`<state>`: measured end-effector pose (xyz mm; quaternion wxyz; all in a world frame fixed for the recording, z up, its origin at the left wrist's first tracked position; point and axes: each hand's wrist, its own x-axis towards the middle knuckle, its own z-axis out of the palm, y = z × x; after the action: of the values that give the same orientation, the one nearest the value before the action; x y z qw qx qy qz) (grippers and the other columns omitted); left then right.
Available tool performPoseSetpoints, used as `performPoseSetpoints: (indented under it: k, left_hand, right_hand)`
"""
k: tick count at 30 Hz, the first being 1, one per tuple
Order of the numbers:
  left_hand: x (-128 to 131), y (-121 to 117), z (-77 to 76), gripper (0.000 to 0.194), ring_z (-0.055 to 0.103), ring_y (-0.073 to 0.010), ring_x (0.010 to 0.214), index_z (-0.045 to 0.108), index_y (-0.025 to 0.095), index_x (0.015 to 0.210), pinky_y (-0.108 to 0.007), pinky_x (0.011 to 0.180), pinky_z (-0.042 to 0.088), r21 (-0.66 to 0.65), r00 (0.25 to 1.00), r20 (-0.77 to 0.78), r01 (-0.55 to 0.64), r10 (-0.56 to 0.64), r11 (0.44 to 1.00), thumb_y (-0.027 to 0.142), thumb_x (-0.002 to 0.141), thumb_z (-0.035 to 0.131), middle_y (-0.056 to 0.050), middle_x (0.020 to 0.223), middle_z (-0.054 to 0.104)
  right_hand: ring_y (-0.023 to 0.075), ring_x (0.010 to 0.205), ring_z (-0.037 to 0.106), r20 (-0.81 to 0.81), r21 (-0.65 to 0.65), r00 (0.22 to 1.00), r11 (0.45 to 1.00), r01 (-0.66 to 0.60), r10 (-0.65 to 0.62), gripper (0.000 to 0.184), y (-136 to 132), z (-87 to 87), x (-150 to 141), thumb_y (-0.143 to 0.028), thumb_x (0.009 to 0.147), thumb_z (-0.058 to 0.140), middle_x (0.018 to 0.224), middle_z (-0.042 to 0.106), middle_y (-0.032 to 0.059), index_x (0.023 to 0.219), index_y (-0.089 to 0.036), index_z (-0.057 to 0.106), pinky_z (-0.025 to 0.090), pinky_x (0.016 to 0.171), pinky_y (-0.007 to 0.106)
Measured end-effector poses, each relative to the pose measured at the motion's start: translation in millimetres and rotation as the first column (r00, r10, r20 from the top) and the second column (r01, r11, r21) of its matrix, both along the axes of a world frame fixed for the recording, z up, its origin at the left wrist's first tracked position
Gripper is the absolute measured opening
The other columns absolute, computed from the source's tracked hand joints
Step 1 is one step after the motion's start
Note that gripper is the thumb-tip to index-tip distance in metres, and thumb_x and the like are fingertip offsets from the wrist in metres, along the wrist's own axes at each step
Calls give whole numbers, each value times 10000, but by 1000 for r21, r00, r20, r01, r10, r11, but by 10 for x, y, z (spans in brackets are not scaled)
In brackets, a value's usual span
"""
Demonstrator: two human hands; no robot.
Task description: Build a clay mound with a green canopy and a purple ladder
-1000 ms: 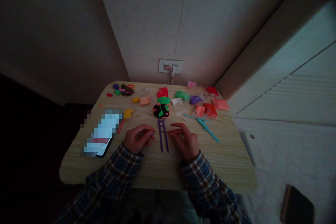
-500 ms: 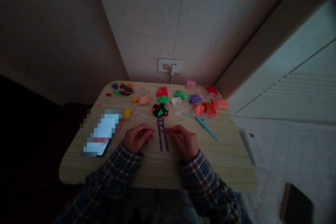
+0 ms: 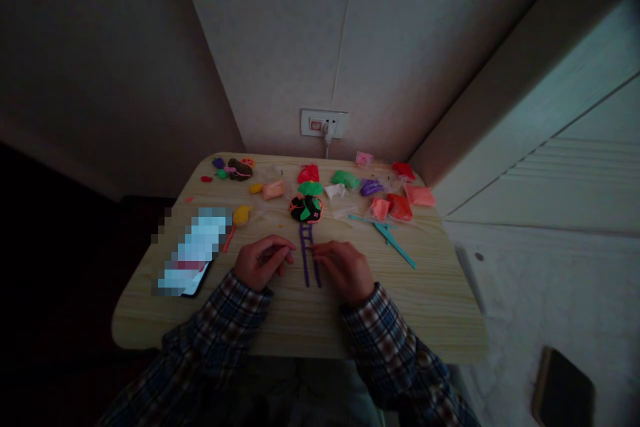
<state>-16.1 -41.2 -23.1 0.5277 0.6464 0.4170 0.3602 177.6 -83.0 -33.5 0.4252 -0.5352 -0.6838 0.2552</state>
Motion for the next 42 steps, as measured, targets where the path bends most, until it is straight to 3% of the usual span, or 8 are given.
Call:
performPoseSetpoints:
  k: [5, 14, 21, 28, 34, 42]
  left_hand:
    - [-23, 26, -32, 199, 544, -80, 452, 624, 121, 883, -153, 412, 427, 23, 1000, -22, 16, -15, 1000, 293, 825, 542, -22, 660, 639]
    - [-19, 9, -28, 208, 544, -84, 459, 622, 123, 890, -159, 423, 434, 29, 999, -25, 22, -21, 999, 302, 830, 535, -23, 660, 637]
    - [-18, 14, -31, 199, 540, -79, 457, 622, 122, 887, -156, 427, 437, 35, 999, -35, 28, -27, 999, 292, 829, 536, -18, 654, 633]
    - [7, -10, -8, 182, 527, -76, 450, 626, 123, 865, -158, 423, 431, 30, 1000, -8, 6, -6, 1000, 280, 817, 548, -14, 645, 623]
    - [15, -12, 10, 185, 527, -78, 457, 629, 123, 869, -161, 435, 436, 45, 1000, -24, -12, 13, 999, 278, 818, 544, -15, 644, 626]
    - [-8, -1, -15, 204, 544, -88, 463, 625, 125, 880, -170, 437, 450, 43, 999, -46, 20, -18, 999, 300, 826, 536, -27, 660, 639]
  right_hand:
    - [178, 817, 618, 170, 115, 984, 990, -81, 61, 113, 26, -46, -7, -197, 867, 521, 877, 693, 38, 844, -192, 632, 443, 742, 322]
    - [198, 825, 541, 323, 72, 944, 992, -99, 71, 85, 56, -66, -54, -149, 813, 589, 851, 623, 60, 870, -164, 650, 422, 724, 326]
    - [210, 904, 523, 268, 37, 961, 996, -82, 69, 175, 38, -33, -48, -220, 806, 614, 929, 596, 69, 975, -176, 615, 413, 776, 348]
    - [186, 862, 517, 197, 58, 979, 997, -60, 47, 101, 36, -30, -32, -185, 835, 547, 882, 559, 58, 825, -177, 647, 402, 760, 334]
    - [198, 902, 510, 247, -6, 966, 997, -73, 72, 66, 33, -17, -32, -161, 764, 630, 930, 541, 58, 826, -177, 645, 380, 794, 356]
    - [191, 880, 506, 150, 31, 987, 998, -59, 53, 86, 50, -16, -47, -188, 829, 535, 905, 546, 68, 817, -171, 619, 419, 782, 344]
